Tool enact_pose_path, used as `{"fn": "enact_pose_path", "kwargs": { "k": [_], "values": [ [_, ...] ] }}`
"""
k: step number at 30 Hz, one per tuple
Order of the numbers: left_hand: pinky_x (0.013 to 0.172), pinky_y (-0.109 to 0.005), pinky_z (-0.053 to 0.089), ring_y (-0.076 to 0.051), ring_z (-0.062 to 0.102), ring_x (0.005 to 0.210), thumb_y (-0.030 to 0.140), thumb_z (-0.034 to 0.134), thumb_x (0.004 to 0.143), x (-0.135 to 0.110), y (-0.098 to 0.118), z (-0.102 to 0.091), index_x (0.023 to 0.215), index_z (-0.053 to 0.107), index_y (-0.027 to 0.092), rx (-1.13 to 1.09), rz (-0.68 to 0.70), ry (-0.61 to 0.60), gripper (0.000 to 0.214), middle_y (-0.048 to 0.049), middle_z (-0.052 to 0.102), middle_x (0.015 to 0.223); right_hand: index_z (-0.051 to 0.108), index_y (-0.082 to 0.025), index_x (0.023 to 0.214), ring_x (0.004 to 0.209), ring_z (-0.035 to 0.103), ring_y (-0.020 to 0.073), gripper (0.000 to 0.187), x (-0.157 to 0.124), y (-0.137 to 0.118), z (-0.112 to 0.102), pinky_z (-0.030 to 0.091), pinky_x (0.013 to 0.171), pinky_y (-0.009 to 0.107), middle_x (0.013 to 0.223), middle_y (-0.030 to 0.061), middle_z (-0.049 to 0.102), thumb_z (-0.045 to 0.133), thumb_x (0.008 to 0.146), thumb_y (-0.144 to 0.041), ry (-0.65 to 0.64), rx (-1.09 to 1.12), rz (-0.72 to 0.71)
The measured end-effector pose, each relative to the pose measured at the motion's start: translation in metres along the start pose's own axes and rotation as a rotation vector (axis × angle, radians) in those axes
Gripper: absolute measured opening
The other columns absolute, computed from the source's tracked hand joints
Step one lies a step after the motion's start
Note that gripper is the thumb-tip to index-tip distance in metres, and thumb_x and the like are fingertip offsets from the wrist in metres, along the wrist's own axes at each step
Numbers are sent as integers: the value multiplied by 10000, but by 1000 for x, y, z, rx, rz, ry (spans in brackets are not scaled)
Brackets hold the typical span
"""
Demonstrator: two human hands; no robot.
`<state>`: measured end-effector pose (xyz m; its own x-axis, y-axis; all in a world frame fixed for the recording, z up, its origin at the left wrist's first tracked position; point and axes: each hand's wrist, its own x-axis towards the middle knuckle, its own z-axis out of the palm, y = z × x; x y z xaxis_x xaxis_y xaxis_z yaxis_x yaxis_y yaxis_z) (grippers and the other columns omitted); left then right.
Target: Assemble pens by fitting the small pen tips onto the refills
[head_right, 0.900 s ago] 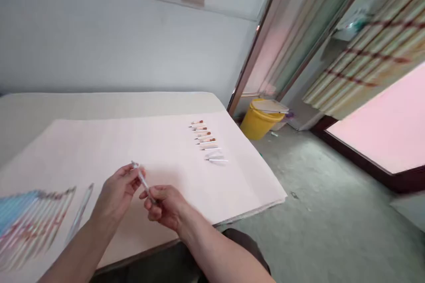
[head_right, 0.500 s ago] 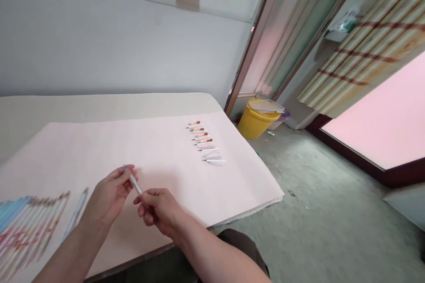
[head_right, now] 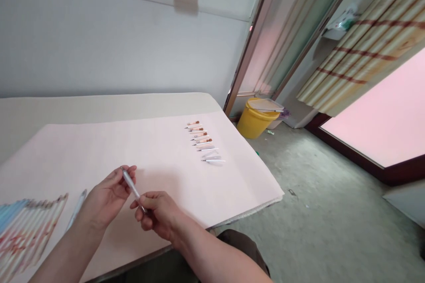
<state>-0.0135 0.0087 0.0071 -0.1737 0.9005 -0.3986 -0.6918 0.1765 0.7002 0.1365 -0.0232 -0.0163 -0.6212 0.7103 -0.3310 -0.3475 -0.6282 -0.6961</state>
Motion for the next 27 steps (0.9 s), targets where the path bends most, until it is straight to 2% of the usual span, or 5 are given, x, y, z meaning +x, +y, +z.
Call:
{"fn": "enact_pose_path", "kwargs": {
  "k": [7, 13, 18, 24, 27],
  "values": [
    [712, -228, 552, -122, 654, 790, 89, 519, 823, -1, 1, 0, 755, 621, 133, -50, 12, 38, 130, -78, 674, 851, 611, -115, 809, 357, 383, 39, 257, 0, 0, 2, 203, 394, 215, 541, -20, 551, 579, 809, -371, 125, -154, -127],
    [756, -243, 549, -136, 656, 854, 77, 476, 845, -2, 1, 1, 789, 629, 123, -71, -25, 8, 169, -94, 674, 884, 612, -108, 825, 332, 363, 41, 288, -1, 1, 1, 209, 389, 225, 545, -10, 552, 553, 820, -390, 5, -24, -15],
    [738, -228, 552, -120, 654, 818, 73, 521, 823, -1, -1, 1, 782, 621, 127, -100, -7, 38, 122, -79, 671, 871, 603, -119, 807, 353, 384, 41, 260, -1, 0, 5, 200, 394, 219, 539, -25, 553, 571, 809, -377, 149, -192, -129],
    [690, -216, 564, -111, 648, 765, 49, 516, 816, -1, -1, 1, 755, 617, 106, -136, -84, 29, 131, -114, 663, 936, 599, -114, 841, 324, 333, 31, 270, -1, 3, 0, 212, 408, 222, 550, -20, 551, 542, 829, -377, -39, 40, 36],
    [679, -209, 564, -107, 646, 753, 55, 519, 819, -1, 0, 2, 773, 619, 105, -161, -117, 20, 122, -117, 660, 959, 596, -114, 835, 320, 329, 31, 277, -2, 3, 1, 204, 403, 220, 545, -21, 550, 548, 825, -387, -27, 27, 33]
  ]
}}
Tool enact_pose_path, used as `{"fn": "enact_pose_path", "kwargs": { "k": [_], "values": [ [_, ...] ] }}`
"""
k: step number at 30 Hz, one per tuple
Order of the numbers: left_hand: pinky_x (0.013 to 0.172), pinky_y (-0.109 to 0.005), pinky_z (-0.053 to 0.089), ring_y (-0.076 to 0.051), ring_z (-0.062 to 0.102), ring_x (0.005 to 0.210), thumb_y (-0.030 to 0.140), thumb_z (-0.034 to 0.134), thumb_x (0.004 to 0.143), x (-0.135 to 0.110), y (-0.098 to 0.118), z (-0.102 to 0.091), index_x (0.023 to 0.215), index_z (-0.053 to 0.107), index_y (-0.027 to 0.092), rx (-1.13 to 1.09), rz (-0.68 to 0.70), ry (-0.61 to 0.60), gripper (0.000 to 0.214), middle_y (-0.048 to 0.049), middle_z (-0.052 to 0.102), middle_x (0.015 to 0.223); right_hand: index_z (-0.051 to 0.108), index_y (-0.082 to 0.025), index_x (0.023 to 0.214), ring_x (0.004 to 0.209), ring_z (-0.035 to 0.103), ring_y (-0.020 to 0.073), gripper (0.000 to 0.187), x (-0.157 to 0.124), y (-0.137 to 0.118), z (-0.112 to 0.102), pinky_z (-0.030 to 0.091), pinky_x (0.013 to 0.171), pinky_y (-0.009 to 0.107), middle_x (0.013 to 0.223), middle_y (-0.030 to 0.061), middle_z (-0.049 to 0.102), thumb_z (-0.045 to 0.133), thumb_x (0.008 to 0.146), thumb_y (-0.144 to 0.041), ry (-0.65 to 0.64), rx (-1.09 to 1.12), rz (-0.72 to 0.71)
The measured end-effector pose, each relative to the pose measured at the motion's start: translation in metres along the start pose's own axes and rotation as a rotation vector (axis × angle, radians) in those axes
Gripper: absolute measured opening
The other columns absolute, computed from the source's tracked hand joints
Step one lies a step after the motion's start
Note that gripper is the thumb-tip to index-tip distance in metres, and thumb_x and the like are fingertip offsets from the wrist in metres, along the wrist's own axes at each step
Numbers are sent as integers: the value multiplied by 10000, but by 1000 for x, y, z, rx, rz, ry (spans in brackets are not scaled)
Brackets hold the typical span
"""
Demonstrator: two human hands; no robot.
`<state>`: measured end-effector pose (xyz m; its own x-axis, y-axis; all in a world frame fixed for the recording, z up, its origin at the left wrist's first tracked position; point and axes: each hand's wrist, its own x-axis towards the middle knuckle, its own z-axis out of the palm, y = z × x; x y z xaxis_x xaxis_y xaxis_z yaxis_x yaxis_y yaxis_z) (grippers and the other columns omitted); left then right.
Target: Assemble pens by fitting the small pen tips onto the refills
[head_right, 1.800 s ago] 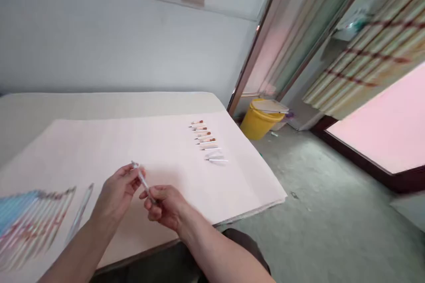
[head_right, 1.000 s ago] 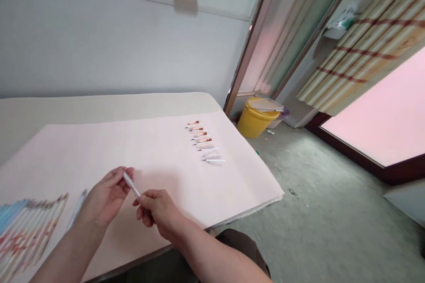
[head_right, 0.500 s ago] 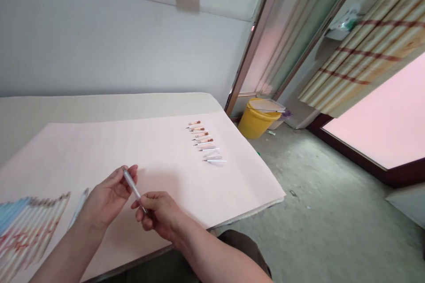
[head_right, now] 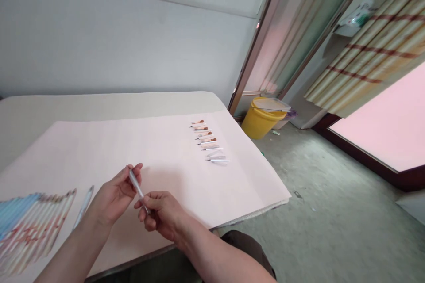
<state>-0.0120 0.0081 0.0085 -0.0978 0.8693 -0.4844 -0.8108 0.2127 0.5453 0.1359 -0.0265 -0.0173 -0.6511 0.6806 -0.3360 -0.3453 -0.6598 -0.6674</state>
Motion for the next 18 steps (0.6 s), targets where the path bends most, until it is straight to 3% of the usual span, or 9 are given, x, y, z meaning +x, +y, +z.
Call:
{"fn": "enact_pose_path", "kwargs": {
  "k": [6, 14, 18],
  "values": [
    [638, -203, 560, -128, 648, 785, 80, 587, 788, 4, -2, -7, 794, 607, 119, 32, -21, 113, 44, -78, 648, 846, 599, -122, 807, 343, 376, 45, 256, 1, 1, 9, 198, 390, 215, 536, -23, 555, 575, 800, -377, 200, -240, -149],
    [625, -196, 552, -105, 631, 710, 27, 519, 805, 3, -3, -4, 729, 602, 99, 73, 31, 88, 134, -74, 624, 784, 602, -108, 869, 326, 268, 14, 233, -1, 3, 0, 176, 423, 219, 554, -32, 539, 558, 829, -333, -36, 137, 57],
    [599, -192, 536, -107, 621, 705, 65, 559, 789, 1, -6, -5, 723, 605, 112, 143, 48, 65, 92, -76, 630, 791, 603, -109, 886, 325, 268, 13, 209, 0, 5, -1, 172, 422, 214, 555, -33, 539, 558, 822, -303, -45, 193, 71]
  ]
}}
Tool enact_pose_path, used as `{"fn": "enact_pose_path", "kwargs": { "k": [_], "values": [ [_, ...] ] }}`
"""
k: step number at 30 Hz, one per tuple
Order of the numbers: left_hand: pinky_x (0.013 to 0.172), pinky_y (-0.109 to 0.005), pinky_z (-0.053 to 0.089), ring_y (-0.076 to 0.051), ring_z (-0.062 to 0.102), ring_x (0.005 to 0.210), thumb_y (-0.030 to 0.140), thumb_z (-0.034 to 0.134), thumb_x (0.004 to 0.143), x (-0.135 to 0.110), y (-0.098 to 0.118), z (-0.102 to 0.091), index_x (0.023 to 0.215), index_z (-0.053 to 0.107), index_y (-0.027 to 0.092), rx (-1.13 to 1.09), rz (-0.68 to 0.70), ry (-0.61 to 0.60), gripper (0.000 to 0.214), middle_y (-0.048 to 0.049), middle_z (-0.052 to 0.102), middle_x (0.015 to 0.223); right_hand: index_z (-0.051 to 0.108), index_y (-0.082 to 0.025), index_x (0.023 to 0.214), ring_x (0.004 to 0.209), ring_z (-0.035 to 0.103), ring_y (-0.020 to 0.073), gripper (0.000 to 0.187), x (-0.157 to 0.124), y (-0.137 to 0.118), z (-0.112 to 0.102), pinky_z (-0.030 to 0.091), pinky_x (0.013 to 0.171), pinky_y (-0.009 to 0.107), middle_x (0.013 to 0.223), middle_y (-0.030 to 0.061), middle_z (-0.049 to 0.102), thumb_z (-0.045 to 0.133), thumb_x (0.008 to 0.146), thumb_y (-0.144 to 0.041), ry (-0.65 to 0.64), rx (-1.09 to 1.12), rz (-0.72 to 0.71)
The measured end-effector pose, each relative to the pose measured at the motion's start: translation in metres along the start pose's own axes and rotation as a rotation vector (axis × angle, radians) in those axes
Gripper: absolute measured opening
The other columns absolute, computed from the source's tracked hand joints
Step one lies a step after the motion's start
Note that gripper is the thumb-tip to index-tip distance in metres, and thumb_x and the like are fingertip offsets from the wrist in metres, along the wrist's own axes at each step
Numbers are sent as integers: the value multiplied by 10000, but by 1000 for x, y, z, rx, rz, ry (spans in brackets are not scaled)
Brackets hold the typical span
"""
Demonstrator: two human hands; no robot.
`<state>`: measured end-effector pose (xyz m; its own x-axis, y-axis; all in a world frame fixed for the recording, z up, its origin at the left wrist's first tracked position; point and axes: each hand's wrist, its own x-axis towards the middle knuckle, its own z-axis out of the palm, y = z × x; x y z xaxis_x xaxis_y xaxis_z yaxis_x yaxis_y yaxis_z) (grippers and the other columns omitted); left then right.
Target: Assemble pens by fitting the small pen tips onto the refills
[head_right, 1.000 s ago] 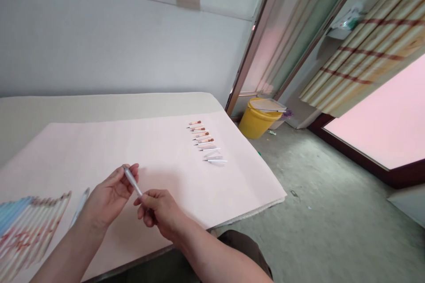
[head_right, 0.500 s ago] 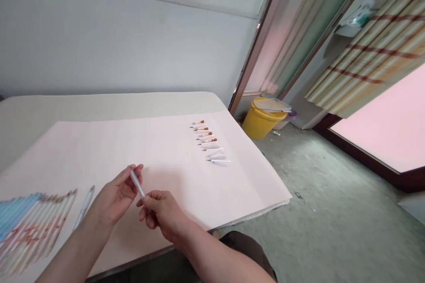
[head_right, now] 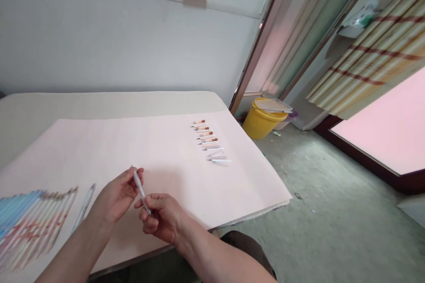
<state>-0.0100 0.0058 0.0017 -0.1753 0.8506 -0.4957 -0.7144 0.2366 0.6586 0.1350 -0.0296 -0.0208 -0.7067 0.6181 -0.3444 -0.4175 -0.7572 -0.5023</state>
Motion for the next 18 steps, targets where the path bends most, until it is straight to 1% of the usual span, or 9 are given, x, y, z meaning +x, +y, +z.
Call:
{"fn": "enact_pose_path", "kwargs": {
  "k": [2, 4, 6, 9, 10, 12, 13, 15, 18],
  "values": [
    [584, -196, 519, -119, 619, 721, 129, 630, 750, -2, -2, 0, 753, 611, 124, 127, 64, 1, 20, -74, 635, 806, 596, -112, 866, 316, 311, 25, 231, 3, 2, 0, 184, 410, 216, 546, -25, 552, 562, 814, -335, 58, -69, -28],
    [587, -220, 508, -130, 617, 713, 181, 700, 680, -5, -3, 2, 829, 623, 148, 278, 135, 15, 171, -59, 639, 809, 588, -119, 858, 329, 374, 40, 276, 4, 5, 1, 208, 402, 212, 560, -12, 576, 561, 808, -389, 125, -171, -44],
    [602, -256, 500, -138, 612, 681, 208, 730, 624, -7, -2, 4, 895, 626, 171, 407, 176, 15, 293, -39, 637, 795, 585, -120, 847, 364, 444, 54, 339, 4, 7, 4, 236, 399, 204, 604, 8, 603, 538, 807, -454, 175, -304, -19],
    [600, -283, 463, -154, 590, 626, 213, 712, 595, -2, 8, -1, 883, 631, 184, 675, 214, -9, 301, -14, 619, 700, 578, -120, 847, 415, 517, 70, 391, 1, 7, 9, 274, 402, 200, 721, 41, 638, 493, 811, -500, 258, -497, -22],
    [598, -282, 442, -161, 577, 609, 197, 704, 584, 2, 13, -7, 856, 632, 195, 812, 235, -4, 282, 0, 600, 644, 574, -122, 853, 424, 524, 70, 382, 0, 7, 10, 281, 403, 200, 753, 45, 642, 487, 812, -492, 298, -534, -52],
    [612, -281, 393, -171, 544, 579, 152, 687, 549, 10, 26, -24, 765, 612, 232, 1125, 317, 106, 241, 35, 533, 536, 566, -128, 869, 438, 525, 67, 336, -1, 3, 11, 289, 409, 202, 800, 49, 645, 488, 810, -449, 375, -554, -117],
    [632, -286, 373, -186, 543, 599, 146, 679, 546, 13, 32, -35, 745, 598, 244, 1264, 353, 149, 236, 34, 520, 530, 564, -129, 865, 443, 524, 66, 311, -1, 1, 11, 291, 413, 203, 811, 52, 644, 489, 806, -424, 407, -552, -138],
    [645, -297, 343, -227, 554, 641, 170, 659, 567, 17, 46, -56, 710, 565, 245, 1481, 393, 217, 187, 8, 507, 534, 563, -127, 839, 450, 518, 64, 272, 0, -2, 10, 300, 424, 207, 823, 58, 644, 493, 793, -386, 445, -537, -159],
    [632, -311, 327, -273, 561, 693, 320, 621, 640, 16, 67, -77, 719, 534, 235, 1806, 416, 233, 146, -63, 564, 662, 564, -128, 821, 457, 510, 59, 256, 0, -6, 10, 314, 442, 214, 827, 62, 643, 499, 778, -371, 459, -509, -165]
  ]
}}
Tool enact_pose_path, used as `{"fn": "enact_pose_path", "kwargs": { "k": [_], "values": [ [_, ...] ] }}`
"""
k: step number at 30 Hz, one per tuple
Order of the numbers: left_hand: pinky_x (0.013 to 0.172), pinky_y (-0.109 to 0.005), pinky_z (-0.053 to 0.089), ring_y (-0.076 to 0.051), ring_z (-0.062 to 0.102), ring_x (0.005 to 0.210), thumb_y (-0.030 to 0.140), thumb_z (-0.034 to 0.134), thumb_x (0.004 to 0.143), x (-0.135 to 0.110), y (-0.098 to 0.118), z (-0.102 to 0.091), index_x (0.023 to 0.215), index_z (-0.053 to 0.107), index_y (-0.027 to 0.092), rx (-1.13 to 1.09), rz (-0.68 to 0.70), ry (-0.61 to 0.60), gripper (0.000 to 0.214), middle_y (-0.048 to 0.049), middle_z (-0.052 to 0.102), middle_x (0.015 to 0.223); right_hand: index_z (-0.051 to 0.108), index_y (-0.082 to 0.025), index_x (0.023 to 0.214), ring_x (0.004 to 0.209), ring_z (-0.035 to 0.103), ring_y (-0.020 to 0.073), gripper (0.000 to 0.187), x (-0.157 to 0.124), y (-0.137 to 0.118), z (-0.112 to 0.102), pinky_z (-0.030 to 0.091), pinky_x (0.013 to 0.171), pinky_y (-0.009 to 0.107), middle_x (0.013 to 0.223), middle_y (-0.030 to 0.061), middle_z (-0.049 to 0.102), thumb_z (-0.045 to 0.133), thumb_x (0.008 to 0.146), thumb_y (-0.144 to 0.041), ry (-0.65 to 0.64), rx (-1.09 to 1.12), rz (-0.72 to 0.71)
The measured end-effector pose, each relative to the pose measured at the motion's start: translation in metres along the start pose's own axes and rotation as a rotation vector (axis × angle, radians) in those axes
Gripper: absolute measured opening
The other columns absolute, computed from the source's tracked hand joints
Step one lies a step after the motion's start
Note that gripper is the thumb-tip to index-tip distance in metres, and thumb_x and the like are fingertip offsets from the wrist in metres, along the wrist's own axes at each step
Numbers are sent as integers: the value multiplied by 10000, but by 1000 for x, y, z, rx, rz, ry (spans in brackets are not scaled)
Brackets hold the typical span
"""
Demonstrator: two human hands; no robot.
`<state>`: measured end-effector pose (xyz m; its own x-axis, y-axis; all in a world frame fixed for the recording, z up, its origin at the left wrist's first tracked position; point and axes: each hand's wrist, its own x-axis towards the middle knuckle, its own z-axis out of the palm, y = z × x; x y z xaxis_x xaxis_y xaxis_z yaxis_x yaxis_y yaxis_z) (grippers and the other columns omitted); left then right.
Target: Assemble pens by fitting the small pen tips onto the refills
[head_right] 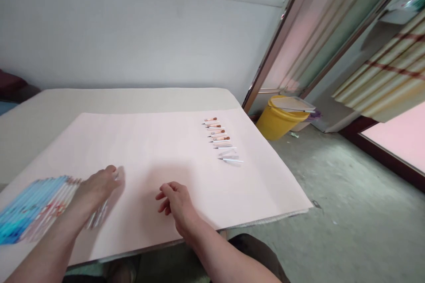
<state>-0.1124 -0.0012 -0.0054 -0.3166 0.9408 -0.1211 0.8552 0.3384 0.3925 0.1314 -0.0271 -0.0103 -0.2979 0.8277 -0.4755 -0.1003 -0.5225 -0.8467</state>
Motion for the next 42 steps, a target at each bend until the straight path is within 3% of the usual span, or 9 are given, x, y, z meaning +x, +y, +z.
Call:
{"fn": "enact_pose_path", "kwargs": {
  "k": [3, 8, 10, 15, 20, 24, 28, 34, 42],
  "values": [
    [614, -333, 323, -297, 558, 699, 420, 538, 708, 3, -10, -19, 796, 550, 245, 143, -55, 41, 196, -102, 606, 758, 565, -132, 825, 463, 510, 61, 258, 0, 1, 0, 315, 448, 217, 816, 59, 645, 505, 772, -377, -10, 14, 1],
    [586, -319, 300, -248, 510, 569, 399, 574, 691, 6, 0, -27, 624, 534, 248, 158, -73, -9, 170, -51, 534, 555, 578, -134, 814, 460, 516, 65, 257, 2, 8, 1, 303, 436, 211, 791, 53, 650, 530, 761, -381, -37, 19, -5],
    [590, -306, 304, -233, 509, 579, 382, 606, 677, 0, 14, -13, 610, 537, 243, 80, 8, -30, 168, -37, 527, 553, 587, -132, 805, 455, 512, 64, 248, 3, 10, 1, 307, 432, 208, 770, 48, 650, 540, 754, -370, -35, 19, -15],
    [747, -304, 364, -266, 550, 899, 267, 648, 662, -26, 53, 40, 824, 632, 258, -346, 276, -10, 163, -67, 620, 938, 589, -128, 786, 431, 496, 64, 178, 10, 8, 0, 309, 424, 199, 676, 26, 633, 540, 743, -294, 11, 31, -84],
    [1021, -353, 233, -316, 429, 1192, 238, 771, 538, -35, 66, 74, 883, 660, 259, -709, 296, -23, 363, -114, 589, 1196, 574, -152, 767, 454, 515, 87, 132, 18, 0, -11, 348, 449, 217, 659, 15, 608, 458, 785, -213, 56, -179, -185],
    [1079, -438, 55, -321, 274, 1323, 350, 700, 640, -43, 65, 85, 1029, 639, 251, -540, 361, 44, 406, -136, 421, 1398, 607, -180, 891, 776, 598, 177, 175, 22, 1, -25, 432, 695, 307, 876, 71, 654, 441, 837, -183, 294, -828, -430],
    [1055, -527, 64, -317, 274, 1329, 457, 529, 760, -51, 57, 95, 1240, 521, 227, -131, 471, 45, 532, -154, 393, 1414, 471, -197, 1222, 1223, 380, 235, 346, 26, 11, -40, 303, 986, 413, 1293, 107, 501, 458, 880, -244, 370, -1348, -661],
    [1062, -513, 112, -266, 194, 1362, 443, 307, 845, -52, 49, 106, 1386, 344, 132, 364, 574, 155, 625, -132, 261, 1485, 340, -219, 1341, 1317, 248, 227, 465, 32, 27, -48, 189, 1074, 450, 1422, 60, 365, 368, 920, -415, 434, -1438, -693],
    [1045, -510, 141, -268, 231, 1340, 454, 273, 880, -53, 51, 104, 1394, 344, 207, 445, 592, 190, 574, -117, 287, 1477, 379, -209, 1303, 1297, 280, 229, 432, 26, 25, -45, 208, 1061, 462, 1389, 74, 403, 369, 918, -405, 477, -1458, -743]
  ]
}}
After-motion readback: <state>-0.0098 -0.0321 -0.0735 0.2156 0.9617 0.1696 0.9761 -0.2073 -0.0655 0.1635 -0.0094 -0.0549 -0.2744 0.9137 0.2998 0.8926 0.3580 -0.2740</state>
